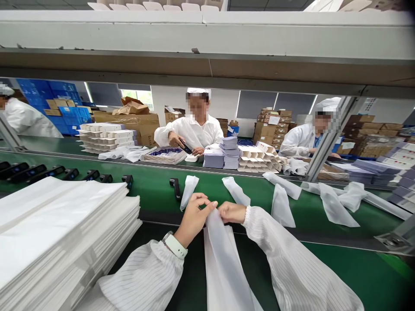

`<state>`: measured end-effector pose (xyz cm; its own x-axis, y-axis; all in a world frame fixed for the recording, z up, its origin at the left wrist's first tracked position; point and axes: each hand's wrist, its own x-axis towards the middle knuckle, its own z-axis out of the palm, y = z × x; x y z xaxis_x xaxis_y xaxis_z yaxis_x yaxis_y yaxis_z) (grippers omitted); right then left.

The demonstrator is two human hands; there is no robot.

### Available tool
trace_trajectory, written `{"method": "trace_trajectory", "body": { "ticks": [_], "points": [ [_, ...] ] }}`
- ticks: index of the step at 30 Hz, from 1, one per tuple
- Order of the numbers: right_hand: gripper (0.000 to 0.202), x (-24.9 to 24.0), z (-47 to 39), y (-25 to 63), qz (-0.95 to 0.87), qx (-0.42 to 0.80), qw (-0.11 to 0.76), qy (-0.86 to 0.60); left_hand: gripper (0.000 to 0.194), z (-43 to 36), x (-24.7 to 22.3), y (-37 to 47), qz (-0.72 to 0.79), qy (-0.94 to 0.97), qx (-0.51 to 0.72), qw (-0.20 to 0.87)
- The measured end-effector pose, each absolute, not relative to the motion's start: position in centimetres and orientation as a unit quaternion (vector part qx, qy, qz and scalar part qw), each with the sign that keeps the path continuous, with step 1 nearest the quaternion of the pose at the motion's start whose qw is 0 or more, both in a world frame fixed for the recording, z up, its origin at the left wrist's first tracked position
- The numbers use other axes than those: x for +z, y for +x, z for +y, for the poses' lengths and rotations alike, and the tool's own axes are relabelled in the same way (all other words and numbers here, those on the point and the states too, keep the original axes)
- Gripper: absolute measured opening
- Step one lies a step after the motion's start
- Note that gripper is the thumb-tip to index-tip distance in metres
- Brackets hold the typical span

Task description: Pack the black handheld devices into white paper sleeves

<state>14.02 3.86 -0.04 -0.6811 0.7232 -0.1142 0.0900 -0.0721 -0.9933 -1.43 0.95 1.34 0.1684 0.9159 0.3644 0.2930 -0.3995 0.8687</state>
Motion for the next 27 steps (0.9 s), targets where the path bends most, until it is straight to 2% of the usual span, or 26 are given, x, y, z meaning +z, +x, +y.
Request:
{"method": "trace_trajectory", "body": {
  "ticks": [2,6,9,12,17,23,27],
  "points": [
    [0.039,0.4,3.8,14.1,-0.690,0.585,0.238,-0.353,0.027,0.9,1.5,-1.4,0.443,0.684,0.473,0.334],
    [0.044,1.7,5.8,16.0,-0.698,0.394,0.375,-0.467,0.029,1.3,0.7,-1.7,0.456,0.690,0.447,0.341],
    [0.052,2.4,8.1,18.5,-0.654,0.281,0.461,-0.529,0.030,1.8,-0.3,-2.3,0.458,0.722,0.357,0.375],
    [0.049,2.0,9.5,19.9,-0.628,0.155,0.492,-0.582,0.028,1.9,-1.0,-2.9,0.449,0.761,0.260,0.389],
    [0.040,0.4,10.0,16.4,-0.682,0.047,0.444,-0.579,0.032,1.5,-1.1,-2.7,0.446,0.799,0.182,0.359],
    [0.027,-0.9,10.3,7.5,-0.800,0.100,0.304,-0.508,0.029,1.3,-1.3,-1.9,0.464,0.806,0.179,0.321],
    [0.033,-2.3,11.4,4.6,-0.773,0.148,0.276,-0.552,0.018,1.4,-1.3,-1.9,0.460,0.808,0.183,0.319]
  ]
}}
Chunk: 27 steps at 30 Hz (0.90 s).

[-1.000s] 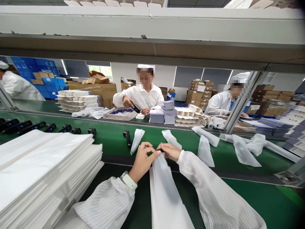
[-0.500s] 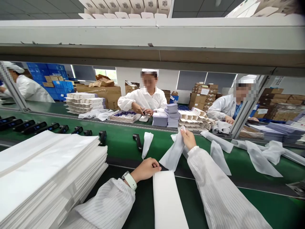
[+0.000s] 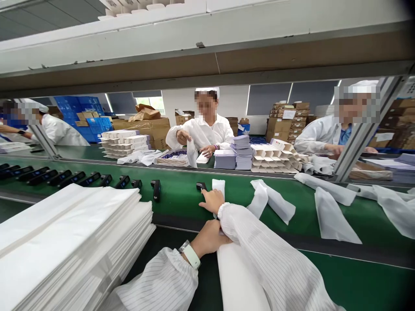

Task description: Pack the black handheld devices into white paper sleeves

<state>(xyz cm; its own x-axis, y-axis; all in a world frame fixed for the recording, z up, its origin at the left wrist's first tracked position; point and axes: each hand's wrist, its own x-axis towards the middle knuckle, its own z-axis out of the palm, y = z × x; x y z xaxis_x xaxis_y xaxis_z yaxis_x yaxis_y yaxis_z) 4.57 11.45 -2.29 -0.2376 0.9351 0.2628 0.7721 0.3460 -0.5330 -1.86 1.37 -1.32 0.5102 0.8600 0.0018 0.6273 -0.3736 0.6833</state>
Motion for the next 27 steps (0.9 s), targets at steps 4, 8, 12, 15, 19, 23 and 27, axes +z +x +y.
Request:
{"method": "trace_trajectory", "body": {
  "ticks": [4,8,12,15,19,23,27],
  "points": [
    [0.025,-2.5,13.1,5.9,-0.717,0.234,0.310,-0.579,0.023,1.6,-1.4,-2.1,0.487,0.796,0.197,0.301],
    [0.026,-1.1,13.4,9.6,-0.659,0.379,0.361,-0.540,0.019,1.6,-1.2,-2.1,0.510,0.779,0.226,0.286],
    [0.054,1.1,10.7,13.5,-0.623,0.493,0.417,-0.442,0.014,1.3,-0.8,-1.9,0.494,0.782,0.241,0.292],
    [0.077,2.9,8.0,15.6,-0.591,0.573,0.456,-0.336,0.013,1.1,-0.7,-1.9,0.483,0.788,0.247,0.293],
    [0.091,4.0,5.9,17.0,-0.542,0.623,0.496,-0.269,0.011,1.0,-0.7,-2.1,0.482,0.793,0.245,0.281],
    [0.089,3.4,5.5,17.5,-0.510,0.618,0.522,-0.292,0.010,1.1,-0.9,-2.3,0.482,0.800,0.245,0.261],
    [0.075,3.1,5.0,17.3,-0.502,0.614,0.527,-0.306,0.013,1.1,-1.0,-2.2,0.471,0.813,0.246,0.236]
  ]
}}
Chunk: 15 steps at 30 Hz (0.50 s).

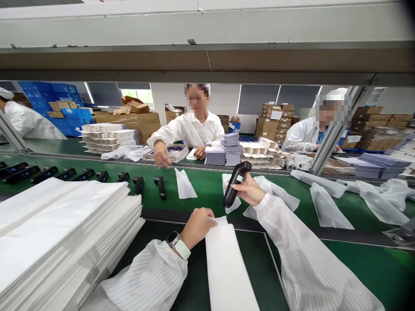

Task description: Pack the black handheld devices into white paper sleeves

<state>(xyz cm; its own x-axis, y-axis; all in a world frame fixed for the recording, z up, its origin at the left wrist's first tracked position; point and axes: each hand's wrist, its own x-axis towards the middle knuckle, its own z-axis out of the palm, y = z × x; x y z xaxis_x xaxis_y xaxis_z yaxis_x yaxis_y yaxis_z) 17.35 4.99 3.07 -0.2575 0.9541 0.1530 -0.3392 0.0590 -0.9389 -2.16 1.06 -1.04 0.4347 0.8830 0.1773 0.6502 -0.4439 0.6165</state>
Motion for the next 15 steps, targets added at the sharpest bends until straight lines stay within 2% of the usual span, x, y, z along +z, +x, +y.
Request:
{"method": "trace_trajectory", "body": {
  "ticks": [4,11,15],
  "points": [
    [0.065,3.0,4.4,16.5,-0.494,0.606,0.534,-0.321,0.016,0.8,-0.8,-1.8,0.445,0.833,0.257,0.203],
    [0.068,1.7,4.6,15.1,-0.507,0.586,0.530,-0.346,0.004,0.2,-0.2,-1.5,0.431,0.848,0.268,0.149],
    [0.062,1.4,4.7,15.0,-0.521,0.586,0.516,-0.345,0.005,0.2,-0.1,-1.6,0.430,0.850,0.278,0.124]
  ]
}}
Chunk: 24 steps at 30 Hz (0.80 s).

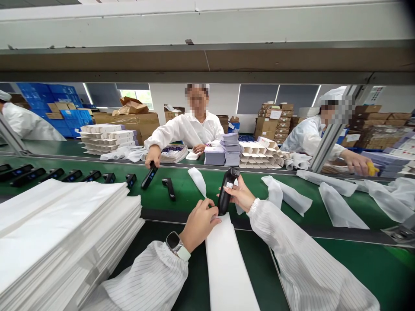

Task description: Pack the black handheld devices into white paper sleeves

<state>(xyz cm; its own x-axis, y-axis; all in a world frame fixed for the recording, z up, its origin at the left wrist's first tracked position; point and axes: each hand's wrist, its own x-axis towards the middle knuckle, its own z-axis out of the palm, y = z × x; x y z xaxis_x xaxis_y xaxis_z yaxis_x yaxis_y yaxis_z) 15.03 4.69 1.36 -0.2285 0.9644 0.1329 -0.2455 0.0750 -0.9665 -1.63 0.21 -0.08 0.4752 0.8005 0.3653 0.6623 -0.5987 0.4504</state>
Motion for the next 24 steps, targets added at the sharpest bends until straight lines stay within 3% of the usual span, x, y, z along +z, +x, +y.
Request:
{"method": "trace_trajectory", "body": {
  "ticks": [5,13,19,24],
  "points": [
    [0.055,1.5,4.5,14.8,-0.516,0.591,0.509,-0.354,0.020,0.3,0.0,-1.7,0.439,0.833,0.298,0.153],
    [0.037,1.7,4.3,14.2,-0.530,0.566,0.509,-0.374,0.022,0.3,0.8,-1.4,0.443,0.772,0.365,0.274],
    [0.033,2.3,5.1,15.5,-0.493,0.521,0.610,-0.337,0.022,-0.1,0.8,-1.3,0.415,0.815,0.347,0.210],
    [0.032,2.6,4.9,15.7,-0.494,0.536,0.619,-0.293,0.021,-0.2,0.8,-1.2,0.386,0.843,0.345,0.141]
  ]
}}
